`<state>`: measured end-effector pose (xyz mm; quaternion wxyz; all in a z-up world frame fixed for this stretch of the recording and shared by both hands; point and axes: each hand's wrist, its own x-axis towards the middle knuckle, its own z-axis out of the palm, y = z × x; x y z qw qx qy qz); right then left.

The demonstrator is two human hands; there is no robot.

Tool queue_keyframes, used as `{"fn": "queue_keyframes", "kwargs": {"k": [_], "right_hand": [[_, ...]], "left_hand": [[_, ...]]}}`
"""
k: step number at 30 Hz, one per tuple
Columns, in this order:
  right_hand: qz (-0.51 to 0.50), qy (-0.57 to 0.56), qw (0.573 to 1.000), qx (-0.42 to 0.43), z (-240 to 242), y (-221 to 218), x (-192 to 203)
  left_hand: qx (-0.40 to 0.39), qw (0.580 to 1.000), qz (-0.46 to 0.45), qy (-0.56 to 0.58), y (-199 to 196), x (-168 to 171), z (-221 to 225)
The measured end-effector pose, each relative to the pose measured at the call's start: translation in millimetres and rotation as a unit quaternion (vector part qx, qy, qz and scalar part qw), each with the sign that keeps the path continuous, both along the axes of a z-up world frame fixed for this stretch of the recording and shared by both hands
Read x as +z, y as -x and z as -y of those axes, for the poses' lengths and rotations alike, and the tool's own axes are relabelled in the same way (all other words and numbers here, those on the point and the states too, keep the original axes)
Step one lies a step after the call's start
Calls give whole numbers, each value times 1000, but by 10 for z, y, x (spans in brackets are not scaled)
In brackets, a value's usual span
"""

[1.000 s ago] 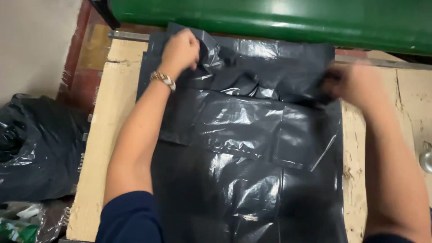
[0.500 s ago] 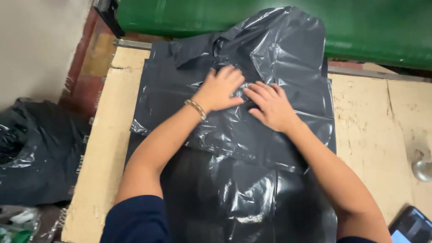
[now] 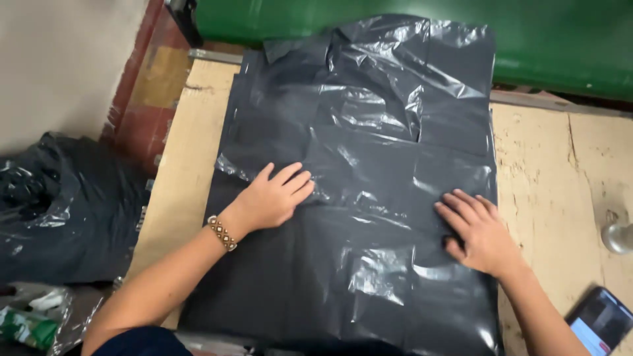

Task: Folding black plastic bags and stacking them in a red basket at a factory workstation.

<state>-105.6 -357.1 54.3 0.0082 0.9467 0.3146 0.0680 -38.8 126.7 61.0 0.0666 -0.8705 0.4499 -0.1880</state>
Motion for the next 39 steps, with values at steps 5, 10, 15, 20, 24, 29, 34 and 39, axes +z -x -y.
{"fn": "queue_keyframes", "kwargs": {"k": [5,10,15,20,24,29,34,39], "right_hand": [[139,37,990,-4,321,-97,-166],[109,-63,986,-109,526,-987,-205],[264,-137,919,-260,552,-2022,-211],[245,-208,945,-58,-892,-1517,186],[156,-141,978,11,-969,-1426,-283],[130,-64,942,-304,160,-1978,-616],[-79,-163,844,-504,618,-2703,-756],[-149,-284,773,-547,639,-2962,-852]], "left_hand": [[49,978,205,-8,-205,83,-144],[114,965,237,10,-1064,191,-45],[248,919,291,93,-1947,353,286],[116,968,155,163,-1554,-343,1142],[-12,989,-102,111,-973,-592,1129],[69,982,-128,118,-917,-710,958],[76,980,-137,124,-909,-638,999],[81,979,-130,132,-933,-778,1007]]}}
